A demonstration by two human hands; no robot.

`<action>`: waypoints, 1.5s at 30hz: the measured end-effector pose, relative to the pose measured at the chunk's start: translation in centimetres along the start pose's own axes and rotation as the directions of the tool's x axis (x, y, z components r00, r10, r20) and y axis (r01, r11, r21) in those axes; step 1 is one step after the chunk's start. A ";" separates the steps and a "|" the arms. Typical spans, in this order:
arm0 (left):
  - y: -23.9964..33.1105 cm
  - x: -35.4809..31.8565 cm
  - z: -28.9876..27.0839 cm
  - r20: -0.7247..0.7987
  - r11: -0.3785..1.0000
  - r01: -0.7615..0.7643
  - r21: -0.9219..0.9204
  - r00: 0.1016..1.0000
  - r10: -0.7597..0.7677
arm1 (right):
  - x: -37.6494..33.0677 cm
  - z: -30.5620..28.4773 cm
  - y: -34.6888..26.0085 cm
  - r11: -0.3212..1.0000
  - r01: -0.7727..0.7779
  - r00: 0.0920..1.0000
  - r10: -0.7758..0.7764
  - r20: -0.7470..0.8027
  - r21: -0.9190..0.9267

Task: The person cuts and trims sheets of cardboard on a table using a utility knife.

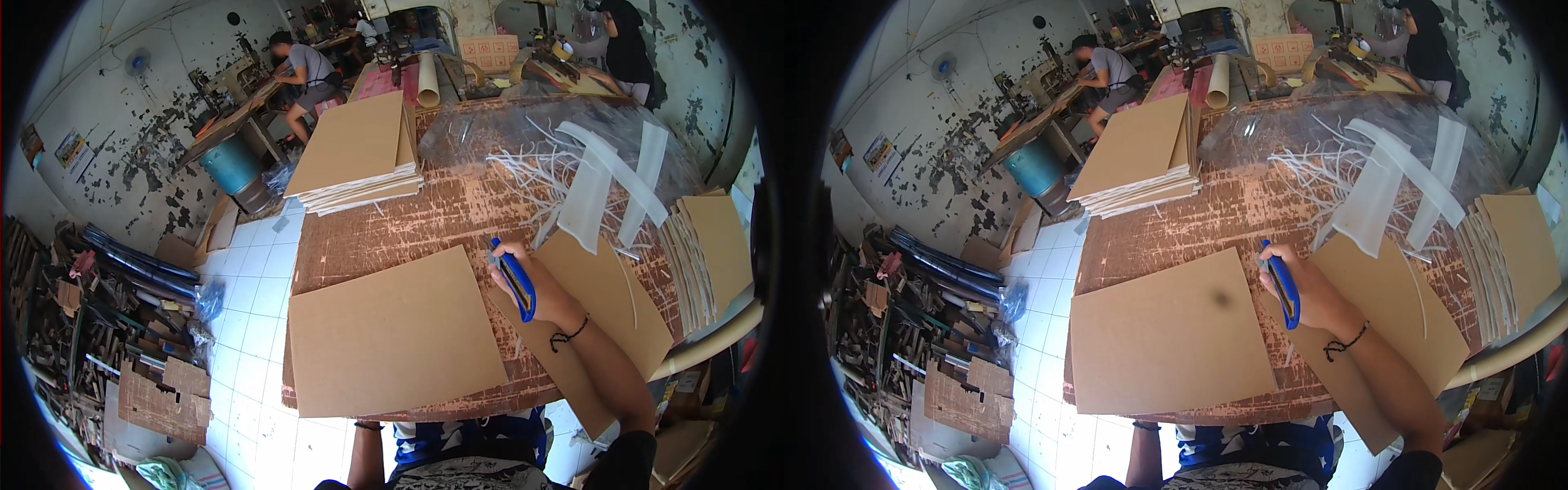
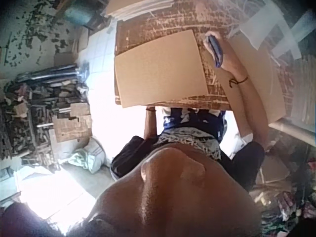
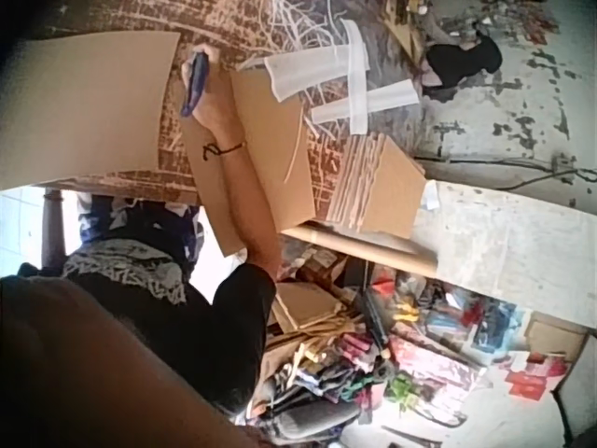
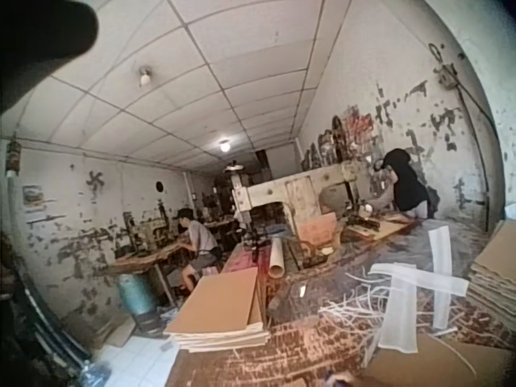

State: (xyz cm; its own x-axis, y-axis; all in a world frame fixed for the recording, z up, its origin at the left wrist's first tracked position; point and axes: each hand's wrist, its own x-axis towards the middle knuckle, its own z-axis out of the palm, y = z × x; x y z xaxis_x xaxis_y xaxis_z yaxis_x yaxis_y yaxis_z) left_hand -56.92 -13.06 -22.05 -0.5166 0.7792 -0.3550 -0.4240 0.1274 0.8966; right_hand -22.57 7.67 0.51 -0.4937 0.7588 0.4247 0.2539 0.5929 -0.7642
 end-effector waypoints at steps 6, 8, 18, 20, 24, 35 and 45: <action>1.1 1.6 0.7 0.030 0.999 -0.050 0.020 0.998 0.049 | 0.1 0.4 0.7 0.998 0.036 0.999 -0.036 0.004 -0.048; 1.4 2.1 1.2 0.035 0.998 -0.063 0.025 0.997 0.062 | 0.0 0.3 0.7 0.999 0.044 0.999 -0.044 -0.011 -0.016; -1.3 1.5 1.8 0.050 0.996 -0.053 0.076 0.998 0.050 | 0.1 0.8 0.2 0.998 0.049 0.999 -0.049 -0.003 -0.041; -1.5 0.9 2.1 0.077 0.989 -0.067 0.133 0.995 0.057 | 0.0 0.4 0.1 0.997 0.053 0.999 -0.053 -0.004 -0.065; -2.3 -2.0 0.9 0.275 0.832 -0.229 0.505 0.957 0.096 | -0.1 0.4 0.2 0.994 0.063 0.998 -0.065 -0.020 -0.084; 17.6 -12.5 7.2 0.819 0.721 -0.514 0.466 -0.057 -0.570 | 0.7 0.3 0.1 1.000 -0.021 0.999 0.022 0.031 -0.016; 20.3 -10.7 13.8 0.907 -0.209 -0.899 0.386 0.411 -0.090 | 0.1 0.3 0.6 0.997 0.044 0.999 -0.044 0.000 -0.060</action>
State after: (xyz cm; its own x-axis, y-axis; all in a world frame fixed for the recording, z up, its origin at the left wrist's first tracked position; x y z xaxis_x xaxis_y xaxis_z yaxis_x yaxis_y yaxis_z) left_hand -49.79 -10.33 3.63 0.5009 0.8654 0.0138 0.8399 -0.4899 0.2338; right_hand -22.74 7.97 -0.06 -0.5040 0.7321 0.4582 0.2811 0.6407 -0.7145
